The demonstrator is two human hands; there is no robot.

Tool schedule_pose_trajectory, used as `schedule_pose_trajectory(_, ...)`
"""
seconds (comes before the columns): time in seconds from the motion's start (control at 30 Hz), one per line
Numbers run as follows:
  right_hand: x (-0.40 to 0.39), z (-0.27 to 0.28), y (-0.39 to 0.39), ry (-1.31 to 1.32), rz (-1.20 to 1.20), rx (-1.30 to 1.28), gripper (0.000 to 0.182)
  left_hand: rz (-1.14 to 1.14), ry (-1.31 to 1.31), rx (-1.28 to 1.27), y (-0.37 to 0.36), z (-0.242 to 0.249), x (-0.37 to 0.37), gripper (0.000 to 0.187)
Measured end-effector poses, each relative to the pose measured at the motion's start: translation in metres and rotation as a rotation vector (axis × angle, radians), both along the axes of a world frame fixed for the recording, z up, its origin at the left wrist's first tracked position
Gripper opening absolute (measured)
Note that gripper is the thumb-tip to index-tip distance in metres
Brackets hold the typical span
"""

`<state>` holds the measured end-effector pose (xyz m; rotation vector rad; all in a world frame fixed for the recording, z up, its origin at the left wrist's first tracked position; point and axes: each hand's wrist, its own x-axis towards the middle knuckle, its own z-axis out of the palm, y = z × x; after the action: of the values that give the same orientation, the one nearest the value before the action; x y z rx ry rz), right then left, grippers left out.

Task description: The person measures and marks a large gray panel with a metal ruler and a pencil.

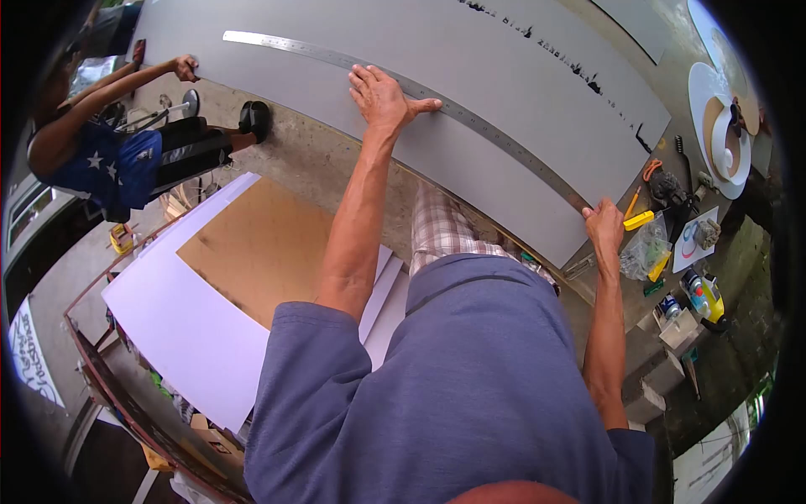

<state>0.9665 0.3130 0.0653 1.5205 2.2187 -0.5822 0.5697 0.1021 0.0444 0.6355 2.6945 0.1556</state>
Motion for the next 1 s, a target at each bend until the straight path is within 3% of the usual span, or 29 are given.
schedule_pose_trajectory(0.37, 0.010, -0.008, -0.013, 0.132, -0.055, 0.033, 0.032, -0.034, -0.063, -0.275, 0.017, 0.003, -0.019, 0.163)
schedule_pose_trajectory(0.6, 0.043, 0.012, -0.021, 0.561, -0.213, 0.146, 0.024, -0.050, -0.025, -0.281, 0.012, -0.012, -0.035, 0.157)
schedule_pose_trajectory(0.8, 0.142, 0.032, -0.038, 0.478, -0.471, 0.142, 0.031, -0.052, -0.067, -0.293, 0.013, -0.013, -0.040, 0.158)
schedule_pose_trajectory(0.93, 0.148, 0.024, -0.083, 0.375, -0.408, 0.099, 0.047, -0.046, -0.056, -0.276, 0.010, -0.018, -0.046, 0.159)
schedule_pose_trajectory(1.0, 0.129, 0.013, -0.101, 0.296, -0.337, 0.228, 0.049, -0.048, -0.057, -0.289, 0.008, -0.014, -0.047, 0.161)
